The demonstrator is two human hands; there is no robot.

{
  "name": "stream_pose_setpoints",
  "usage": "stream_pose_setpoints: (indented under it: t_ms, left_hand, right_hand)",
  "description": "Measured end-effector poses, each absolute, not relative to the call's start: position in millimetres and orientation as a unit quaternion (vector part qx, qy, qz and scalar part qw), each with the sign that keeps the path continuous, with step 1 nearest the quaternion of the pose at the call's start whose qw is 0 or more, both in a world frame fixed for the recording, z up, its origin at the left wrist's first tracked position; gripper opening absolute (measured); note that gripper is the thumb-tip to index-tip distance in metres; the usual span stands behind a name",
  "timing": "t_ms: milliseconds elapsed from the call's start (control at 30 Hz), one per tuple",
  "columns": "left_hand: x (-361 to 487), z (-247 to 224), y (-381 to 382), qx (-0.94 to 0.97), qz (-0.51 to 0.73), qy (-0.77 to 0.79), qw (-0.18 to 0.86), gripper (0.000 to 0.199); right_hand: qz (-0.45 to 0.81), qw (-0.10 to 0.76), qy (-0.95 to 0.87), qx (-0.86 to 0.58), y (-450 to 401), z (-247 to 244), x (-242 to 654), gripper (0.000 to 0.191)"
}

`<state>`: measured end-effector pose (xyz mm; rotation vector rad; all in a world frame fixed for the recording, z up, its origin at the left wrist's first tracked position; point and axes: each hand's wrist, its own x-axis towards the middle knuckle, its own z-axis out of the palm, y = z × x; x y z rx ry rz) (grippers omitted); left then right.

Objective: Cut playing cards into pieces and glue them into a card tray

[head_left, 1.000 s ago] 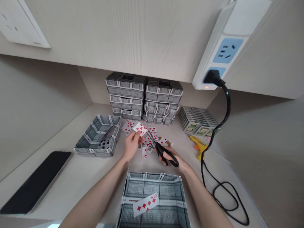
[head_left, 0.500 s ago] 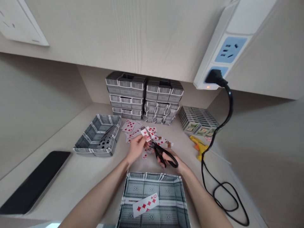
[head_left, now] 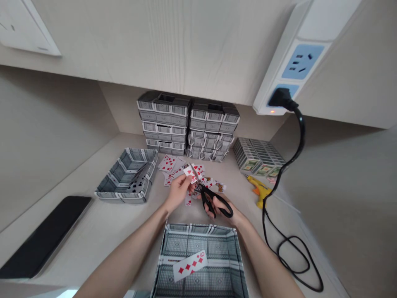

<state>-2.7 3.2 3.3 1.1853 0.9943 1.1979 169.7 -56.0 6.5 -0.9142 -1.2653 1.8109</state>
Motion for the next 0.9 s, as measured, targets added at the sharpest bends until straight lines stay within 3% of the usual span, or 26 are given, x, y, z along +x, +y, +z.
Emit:
stream_pose_setpoints:
  t_ms: [900]
  left_hand:
    - [-4.2,2.7,3.8,0.541,0.500,0.434,0.518,0.030]
  right_hand:
    - [0.676,0.378,-0.502,-0.384,-56.7,12.9,165.4,0.057]
